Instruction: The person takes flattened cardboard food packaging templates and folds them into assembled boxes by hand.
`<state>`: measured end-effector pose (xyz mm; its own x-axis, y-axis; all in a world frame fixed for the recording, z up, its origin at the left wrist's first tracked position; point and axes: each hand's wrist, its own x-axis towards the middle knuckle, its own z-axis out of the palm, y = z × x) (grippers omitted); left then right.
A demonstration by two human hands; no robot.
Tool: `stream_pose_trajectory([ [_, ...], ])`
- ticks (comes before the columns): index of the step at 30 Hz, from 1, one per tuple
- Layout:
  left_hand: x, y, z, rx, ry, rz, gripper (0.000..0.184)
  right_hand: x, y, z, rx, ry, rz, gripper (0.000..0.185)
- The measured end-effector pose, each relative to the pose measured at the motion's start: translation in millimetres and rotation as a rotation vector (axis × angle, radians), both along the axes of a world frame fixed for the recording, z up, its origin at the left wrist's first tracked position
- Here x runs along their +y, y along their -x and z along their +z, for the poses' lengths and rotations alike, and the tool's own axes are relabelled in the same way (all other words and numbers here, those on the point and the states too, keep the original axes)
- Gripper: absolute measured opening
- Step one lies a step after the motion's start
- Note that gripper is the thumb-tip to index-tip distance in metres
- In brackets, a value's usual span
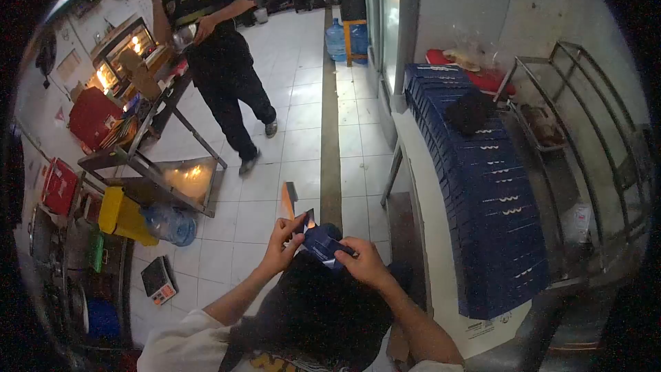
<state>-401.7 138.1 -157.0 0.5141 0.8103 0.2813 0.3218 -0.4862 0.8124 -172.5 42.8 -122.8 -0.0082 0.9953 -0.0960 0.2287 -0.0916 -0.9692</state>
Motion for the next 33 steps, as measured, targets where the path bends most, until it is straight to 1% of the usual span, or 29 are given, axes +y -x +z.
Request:
stream_pose_trajectory([
  [2,4.3,-0.4,-8.4,-0.095,0.203,0.121,0.049,0.3,-1.2,-0.1,0.031,-0.005,0.031,0.021],
  [3,3.9,0.7,-12.4,-0.097,0.203,0.117,0.049,0.4,-1.7,-1.5,0.029,-0.005,0.027,0.021],
  [5,-8.2,-3.6,16.9,-0.039,0.374,0.157,0.049,-0.9,-1.7,-6.9,-0.005,0.025,-0.033,0.021],
  [6,-12.4,-4.3,23.5,-0.096,0.289,0.093,0.045,-0.9,-2.2,-7.6,-0.005,0.027,-0.034,0.021],
  [7,-18.2,-6.3,35.3,-0.096,0.292,0.096,0.045,-1.0,-2.0,-8.4,-0.055,-0.014,-0.045,0.019],
  [9,-25.1,-9.9,56.7,-0.113,0.188,0.079,0.04,-1.5,0.9,-9.8,-0.099,-0.053,-0.044,0.017],
  [10,-22.7,-9.6,56.6,-0.102,0.172,0.064,0.036,-1.8,0.9,-8.8,-0.121,-0.073,-0.021,0.016],
  [12,-19.7,-5.5,50.6,-0.122,0.191,0.074,0.037,-1.6,1.9,-8.8,-0.145,-0.095,0.0,0.016],
  [14,-17.6,-8.3,42.4,-0.145,0.214,0.071,0.037,-2.7,4.3,-11.7,-0.149,-0.146,-0.076,0.02],
  [15,-18.4,-11.6,37.9,-0.449,0.395,0.187,0.037,-3.0,5.8,-13.2,-0.151,-0.142,-0.079,0.02],
  [16,-18.6,-14.4,33.8,-0.753,0.573,0.305,0.037,-2.5,7.8,-15.1,-0.075,-0.099,-0.123,0.021],
  [17,-17.4,-16.9,29.8,-0.753,0.573,0.305,0.037,-1.6,8.7,-16.4,0.001,-0.058,-0.165,0.022],
  [19,-14.1,-21.2,25.0,-0.47,0.21,0.311,0.042,-2.7,5.5,-18.8,-0.015,-0.078,-0.164,0.023],
  [20,-18.2,-23.7,53.5,-0.273,0.143,0.203,0.043,-3.3,3.9,-18.4,-0.03,-0.096,-0.164,0.024],
  [21,-13.6,-22.8,52.9,-0.274,0.144,0.206,0.043,-3.7,3.2,-15.1,-0.031,-0.095,-0.162,0.024],
  [23,-7.0,-15.4,52.0,0.039,0.174,-0.175,0.042,-5.3,6.5,-4.4,-0.205,-0.155,-0.077,0.024],
  [25,-1.1,-9.5,50.3,0.053,0.203,-0.207,0.041,-8.2,12.3,-7.8,-0.203,-0.135,-0.05,0.024],
  [27,9.6,-3.2,38.9,0.045,0.141,-0.306,0.041,-8.6,13.2,-10.8,-0.208,-0.115,-0.04,0.025],
  [28,8.4,-5.3,42.4,0.044,0.141,-0.316,0.041,-8.1,13.0,-12.8,-0.21,-0.146,-0.066,0.025],
  [30,1.6,-7.0,50.9,-0.096,0.531,-0.204,0.041,-9.1,12.4,-11.6,-0.214,-0.173,-0.091,0.026],
  [31,-0.4,-9.2,49.4,-0.098,0.534,-0.203,0.041,-9.0,12.0,-6.4,-0.224,-0.172,-0.086,0.026],
  [33,-5.9,-15.2,44.2,-0.1,0.308,-0.149,0.043,-7.7,12.7,-5.8,-0.235,-0.169,-0.071,0.026],
])
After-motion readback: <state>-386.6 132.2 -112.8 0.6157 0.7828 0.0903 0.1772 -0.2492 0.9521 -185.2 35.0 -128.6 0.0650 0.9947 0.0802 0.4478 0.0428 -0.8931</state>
